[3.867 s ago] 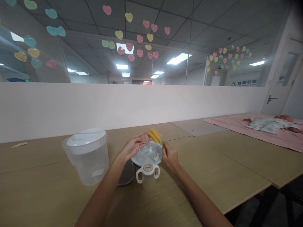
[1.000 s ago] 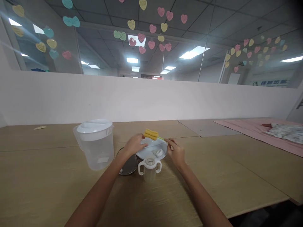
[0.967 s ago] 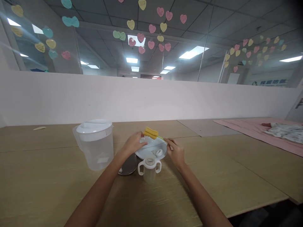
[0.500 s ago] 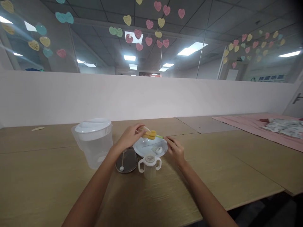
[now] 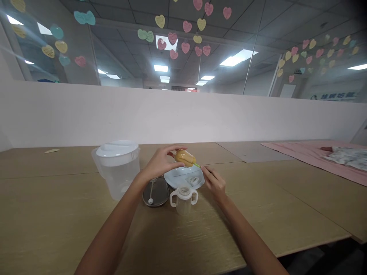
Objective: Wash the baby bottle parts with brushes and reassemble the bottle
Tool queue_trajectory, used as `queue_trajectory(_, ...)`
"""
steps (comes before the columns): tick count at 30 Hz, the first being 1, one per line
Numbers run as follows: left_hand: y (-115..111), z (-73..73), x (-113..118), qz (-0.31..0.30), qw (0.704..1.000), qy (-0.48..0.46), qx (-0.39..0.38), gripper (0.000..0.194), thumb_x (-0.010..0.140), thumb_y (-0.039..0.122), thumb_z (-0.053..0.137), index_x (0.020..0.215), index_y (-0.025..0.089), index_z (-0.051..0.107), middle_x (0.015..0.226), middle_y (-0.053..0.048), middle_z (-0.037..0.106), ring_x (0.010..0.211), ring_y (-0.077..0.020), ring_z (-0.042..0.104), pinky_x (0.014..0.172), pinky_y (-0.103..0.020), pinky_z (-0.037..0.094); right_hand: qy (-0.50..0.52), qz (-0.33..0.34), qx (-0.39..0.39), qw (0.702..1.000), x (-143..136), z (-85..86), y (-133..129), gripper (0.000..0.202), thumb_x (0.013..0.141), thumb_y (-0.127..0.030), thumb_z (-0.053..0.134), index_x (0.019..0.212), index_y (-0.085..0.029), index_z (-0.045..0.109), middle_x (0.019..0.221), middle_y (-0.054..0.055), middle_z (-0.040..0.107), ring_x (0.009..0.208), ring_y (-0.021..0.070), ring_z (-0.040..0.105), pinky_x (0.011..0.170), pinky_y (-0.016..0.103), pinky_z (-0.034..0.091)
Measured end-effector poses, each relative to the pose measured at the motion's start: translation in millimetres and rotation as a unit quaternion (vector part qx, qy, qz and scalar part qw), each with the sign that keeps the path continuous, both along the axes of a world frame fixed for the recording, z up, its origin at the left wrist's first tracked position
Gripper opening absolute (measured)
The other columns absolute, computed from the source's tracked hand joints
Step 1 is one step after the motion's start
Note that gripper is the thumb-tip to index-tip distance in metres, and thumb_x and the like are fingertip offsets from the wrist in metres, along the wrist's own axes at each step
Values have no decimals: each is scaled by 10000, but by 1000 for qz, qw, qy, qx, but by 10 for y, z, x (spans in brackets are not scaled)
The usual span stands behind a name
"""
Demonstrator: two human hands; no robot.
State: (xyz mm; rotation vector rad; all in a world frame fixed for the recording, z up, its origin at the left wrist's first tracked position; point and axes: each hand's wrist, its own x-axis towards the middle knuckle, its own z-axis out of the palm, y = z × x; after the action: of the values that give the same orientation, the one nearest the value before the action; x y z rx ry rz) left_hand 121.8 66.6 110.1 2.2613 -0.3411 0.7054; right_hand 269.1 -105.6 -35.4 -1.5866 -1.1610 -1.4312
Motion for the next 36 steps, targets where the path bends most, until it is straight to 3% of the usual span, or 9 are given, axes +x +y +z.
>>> queue_trajectory(4, -36, -29, 22, 32, 999, -4, 5, 494, 623, 353, 729, 1091, 250, 609, 1084, -9, 629, 908, -162, 561, 730, -251, 443, -19, -20, 0, 1000, -60, 2, 12, 320, 861, -129, 491, 1146, -227, 598, 873, 56, 681, 759, 119, 639, 736, 216, 491)
queue_trajectory(9, -22, -88, 96, 66, 998, 13, 1, 318, 806, 445, 511, 845, 171, 669, 716, -4, 624, 645, -120, 531, 579, -225, 405, -54, -32, -7, 998, -142, 23, 4, 295, 838, -142, 548, 1118, -206, 613, 801, 50, 688, 684, 107, 631, 695, 201, 475)
queue_trajectory(12, -17, -60, 59, 15, 1000, 12, 10, 276, 770, 401, 579, 937, 194, 652, 893, -9, 643, 782, -132, 569, 693, -235, 446, -49, -34, 5, 998, -164, 34, 8, 264, 842, -153, 547, 1087, -205, 629, 775, 46, 689, 662, 104, 628, 678, 199, 474)
queue_trajectory(16, 2, 19, -47, -56, 998, 14, 24, 409, 723, 268, 637, 1126, 252, 570, 1187, -4, 576, 1105, -161, 508, 965, -305, 388, -31, -31, 6, 999, -162, 46, 13, 248, 856, -169, 526, 1082, -199, 625, 785, 49, 691, 678, 103, 628, 662, 194, 469)
queue_trajectory(18, 49, 39, -72, -49, 997, 29, 49, 434, 735, 250, 615, 1163, 258, 547, 1215, -7, 564, 1116, -171, 507, 972, -330, 395, -28, -37, -11, 999, -153, 54, 14, 246, 857, -177, 529, 1084, -194, 622, 800, 46, 692, 685, 98, 628, 661, 189, 458)
queue_trajectory(21, 185, 13, -45, 40, 993, 27, 110, 463, 756, 236, 582, 1212, 255, 505, 1220, -20, 562, 1072, -188, 536, 911, -339, 449, -17, -75, -45, 996, -122, 64, 18, 225, 860, -199, 528, 1058, -185, 634, 787, 37, 692, 645, 94, 615, 611, 193, 426)
queue_trajectory(26, 429, -172, 84, 232, 935, 16, 267, 596, 705, 17, 477, 1262, 224, 444, 1288, -71, 474, 1095, -222, 530, 922, -337, 429, 70, -119, -53, 989, -26, 62, 24, 246, 901, -259, 448, 1000, -172, 656, 766, 33, 690, 570, 95, 583, 565, 210, 393)
queue_trajectory(33, 506, -385, 204, 278, 845, 329, 316, 708, 611, 143, 686, 1272, 184, 433, 1190, -146, 573, 1029, -280, 577, 781, -305, 471, 117, -128, -50, 984, 17, 33, 30, 278, 909, -285, 422, 978, -164, 662, 800, 44, 694, 550, 92, 576, 561, 212, 388)
queue_trajectory(36, 494, -423, 235, 284, 828, 368, 314, 673, 560, 255, 745, 1186, 168, 514, 1118, -173, 615, 958, -318, 609, 706, -318, 483, 115, -128, -65, 983, 4, 19, 45, 275, 908, -278, 423, 969, -170, 669, 778, 43, 693, 531, 92, 571, 547, 214, 378)
